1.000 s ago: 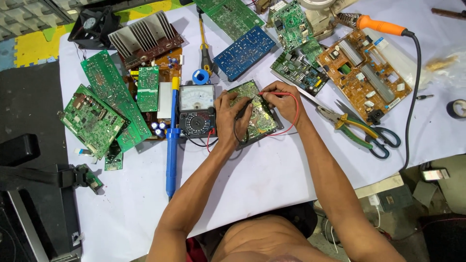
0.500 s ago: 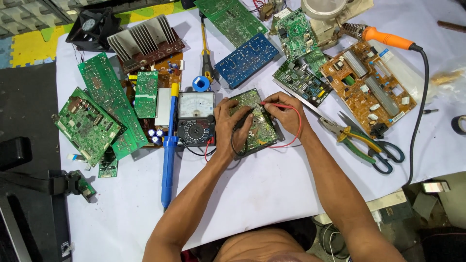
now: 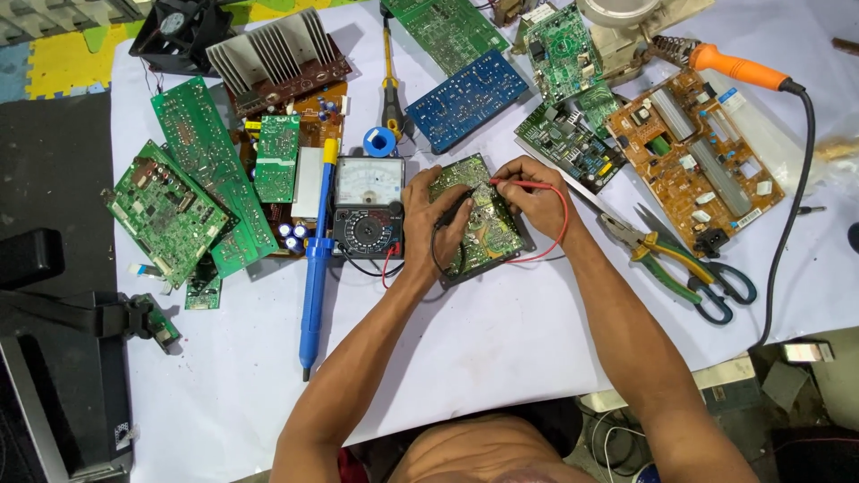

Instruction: Using a multimeter to test various points on a circuit board for diagnostic purposes.

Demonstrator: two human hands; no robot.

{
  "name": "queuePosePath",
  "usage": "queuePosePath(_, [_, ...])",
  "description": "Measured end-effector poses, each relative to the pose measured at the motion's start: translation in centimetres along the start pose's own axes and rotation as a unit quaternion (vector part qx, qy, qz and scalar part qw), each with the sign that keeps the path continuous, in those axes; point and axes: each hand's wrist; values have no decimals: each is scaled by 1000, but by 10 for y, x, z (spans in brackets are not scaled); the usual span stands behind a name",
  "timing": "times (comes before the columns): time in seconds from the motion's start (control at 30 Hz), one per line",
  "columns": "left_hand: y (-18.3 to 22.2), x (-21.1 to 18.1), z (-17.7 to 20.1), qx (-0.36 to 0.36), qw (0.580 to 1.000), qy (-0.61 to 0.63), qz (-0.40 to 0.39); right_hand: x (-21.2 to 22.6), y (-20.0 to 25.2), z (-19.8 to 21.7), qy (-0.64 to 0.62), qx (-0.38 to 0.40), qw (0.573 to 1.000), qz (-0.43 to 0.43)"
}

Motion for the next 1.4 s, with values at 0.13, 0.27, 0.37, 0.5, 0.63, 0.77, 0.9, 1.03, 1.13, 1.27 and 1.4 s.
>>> queuePosePath(0.13, [1, 3, -2, -11, 1000, 3, -6, -1, 0, -2, 31, 1, 999, 33])
queuePosePath(0.27, [0, 0, 1, -7, 1000, 6, -6, 2, 0, -3, 35, -11, 998, 46])
queuePosePath(0.37, [-2, -4, 4, -7, 1000, 21, -2, 0, 0, -3, 40, -11, 998, 54])
queuePosePath(0.5, [-2, -4, 4, -10, 1000, 27, -5, -6, -2, -1, 22, -4, 998, 53])
queuePosePath(0.63, [-2, -6, 5, -9, 999, 38, 0, -1, -2, 0, 3, -3, 999, 49])
queuePosePath(0.77, [-3, -3, 4, -3, 999, 35, -3, -1, -2, 3, -13, 2, 999, 40])
queuePosePath(0.9, [-3, -2, 3, 7, 1000, 20, -23, -2, -3, 5, -17, 19, 999, 39])
queuePosePath(1.03, [-3, -5, 3, 9, 1000, 15, -20, -4, -4, 9, -16, 31, 999, 28])
queuePosePath(1.13, [-4, -9, 3, 6, 1000, -1, -15, -6, -3, 9, -26, 26, 999, 25])
queuePosePath(1.27, [-4, -9, 3, 6, 1000, -13, -16, -7, -4, 9, -27, 29, 999, 24])
queuePosePath(1.4, [-4, -11, 3, 2, 1000, -4, -16, -14, -5, 11, -31, 40, 998, 33])
Point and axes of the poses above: each hand's wrist, its own y-axis away from the middle knuckle, its own z-axis out of the back of the hand, x = y × z, and after that the axes turned 7 degrees about z, right-handed
